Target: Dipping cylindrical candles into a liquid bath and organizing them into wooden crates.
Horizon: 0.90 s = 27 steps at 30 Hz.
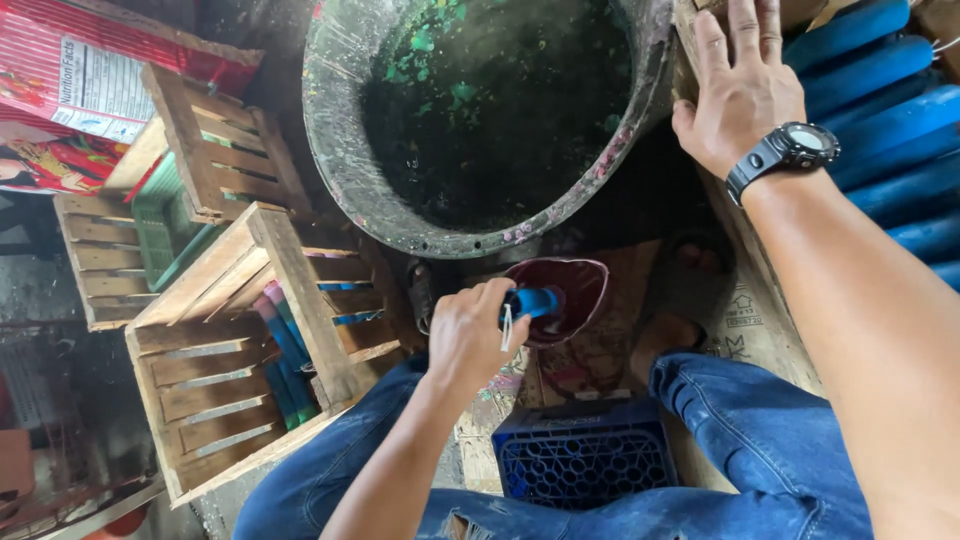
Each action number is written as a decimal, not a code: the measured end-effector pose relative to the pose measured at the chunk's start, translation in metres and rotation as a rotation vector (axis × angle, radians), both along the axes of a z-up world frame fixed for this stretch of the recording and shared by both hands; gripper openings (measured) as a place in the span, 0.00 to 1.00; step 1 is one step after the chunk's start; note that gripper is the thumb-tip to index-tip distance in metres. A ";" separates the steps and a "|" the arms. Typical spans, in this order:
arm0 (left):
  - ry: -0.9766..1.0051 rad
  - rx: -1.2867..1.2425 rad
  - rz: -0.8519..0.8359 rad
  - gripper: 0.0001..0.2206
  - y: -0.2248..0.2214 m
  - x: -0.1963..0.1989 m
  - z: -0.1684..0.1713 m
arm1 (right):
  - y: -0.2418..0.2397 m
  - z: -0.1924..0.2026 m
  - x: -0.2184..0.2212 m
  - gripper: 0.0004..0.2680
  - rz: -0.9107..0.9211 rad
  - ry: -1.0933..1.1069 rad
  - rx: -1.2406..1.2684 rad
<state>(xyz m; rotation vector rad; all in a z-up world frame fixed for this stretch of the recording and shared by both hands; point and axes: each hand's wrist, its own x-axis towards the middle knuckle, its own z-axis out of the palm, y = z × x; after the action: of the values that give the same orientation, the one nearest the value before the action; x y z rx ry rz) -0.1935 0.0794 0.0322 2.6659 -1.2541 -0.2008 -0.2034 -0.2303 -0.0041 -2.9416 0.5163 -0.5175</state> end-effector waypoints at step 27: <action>0.546 -0.103 0.584 0.18 0.034 0.021 0.041 | 0.002 0.003 0.001 0.27 -0.034 0.038 0.028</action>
<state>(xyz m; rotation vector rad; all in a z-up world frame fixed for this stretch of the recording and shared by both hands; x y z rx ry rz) -0.1724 0.1137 0.0735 2.4994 -0.3021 -0.6836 -0.2020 -0.2280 -0.0016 -2.9253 0.5744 -0.4555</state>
